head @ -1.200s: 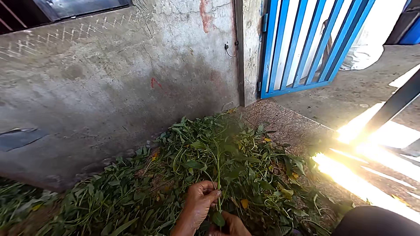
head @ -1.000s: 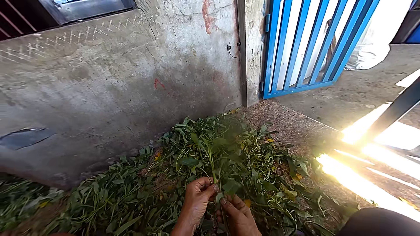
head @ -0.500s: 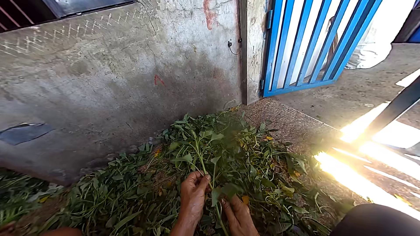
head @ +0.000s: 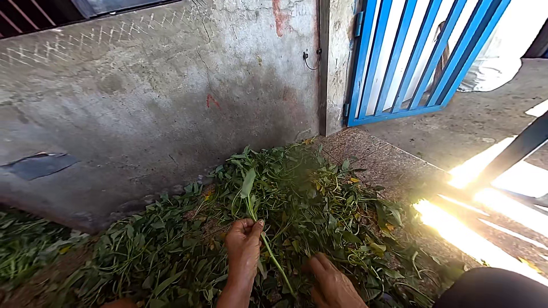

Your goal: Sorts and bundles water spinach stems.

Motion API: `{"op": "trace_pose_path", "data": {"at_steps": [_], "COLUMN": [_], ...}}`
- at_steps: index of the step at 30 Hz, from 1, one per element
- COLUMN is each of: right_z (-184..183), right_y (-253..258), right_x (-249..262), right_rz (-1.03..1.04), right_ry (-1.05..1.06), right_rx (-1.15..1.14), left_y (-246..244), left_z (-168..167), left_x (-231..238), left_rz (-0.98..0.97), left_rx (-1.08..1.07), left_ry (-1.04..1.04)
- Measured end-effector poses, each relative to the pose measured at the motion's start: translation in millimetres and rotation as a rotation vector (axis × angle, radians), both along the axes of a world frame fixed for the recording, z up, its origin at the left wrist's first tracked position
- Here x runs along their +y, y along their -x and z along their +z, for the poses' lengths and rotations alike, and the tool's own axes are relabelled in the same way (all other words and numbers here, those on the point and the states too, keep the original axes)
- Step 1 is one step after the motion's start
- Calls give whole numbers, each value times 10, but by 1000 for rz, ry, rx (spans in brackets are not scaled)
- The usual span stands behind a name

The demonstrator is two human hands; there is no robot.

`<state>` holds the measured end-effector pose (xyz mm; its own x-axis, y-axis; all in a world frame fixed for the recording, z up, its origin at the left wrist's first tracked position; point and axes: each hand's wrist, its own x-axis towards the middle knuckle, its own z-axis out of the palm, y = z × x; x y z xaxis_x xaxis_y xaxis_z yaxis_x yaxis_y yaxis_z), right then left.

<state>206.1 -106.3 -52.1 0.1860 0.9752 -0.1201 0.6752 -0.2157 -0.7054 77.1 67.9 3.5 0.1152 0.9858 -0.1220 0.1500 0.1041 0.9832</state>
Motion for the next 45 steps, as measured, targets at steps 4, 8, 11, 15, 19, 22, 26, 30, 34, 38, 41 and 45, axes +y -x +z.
{"op": "trace_pose_path", "data": {"at_steps": [4, 8, 11, 15, 19, 22, 26, 30, 34, 38, 41, 45], "right_z": [-64, -267, -304, -339, -475, -574, -906, -1453, -1804, -2024, -2023, -1852], "right_y": [260, 384, 429, 495, 556, 570, 488, 381, 433, 500, 523, 536], "right_x": [260, 438, 456, 511, 556, 414, 505, 1262, 1924, 2256, 2321, 2130], "right_rz": [14, -13, -37, -46, -74, 5, 179, 117, -130, -345, -488, -607], "right_ry": [-349, -399, -412, -479, -748, -656, 118, 355, 412, 492, 433, 1], "right_rx": [530, 721, 731, 439, -394, -442, -105, 248, 661, 883, 992, 799], "left_y": [-56, -30, 18, 27, 12, 75, 261, 271, 237, 200, 189, 194], "left_z": [55, 108, 127, 164, 138, 133, 246, 247, 276, 299, 277, 293], "left_x": [-78, -89, -57, -25, -30, 29, 258, 234, 199, 193, 220, 245], "left_rz": [-44, -32, 20, 85, 247, 322, 438, 403, 330, 286, 287, 307], "left_rx": [-83, -185, -281, -402, -398, -354, -354, -353, -344, -344, -375, -415], "left_ry": [179, 278, 327, 381, 312, 121, -63, 47, 106, 170, 215, 243]}}
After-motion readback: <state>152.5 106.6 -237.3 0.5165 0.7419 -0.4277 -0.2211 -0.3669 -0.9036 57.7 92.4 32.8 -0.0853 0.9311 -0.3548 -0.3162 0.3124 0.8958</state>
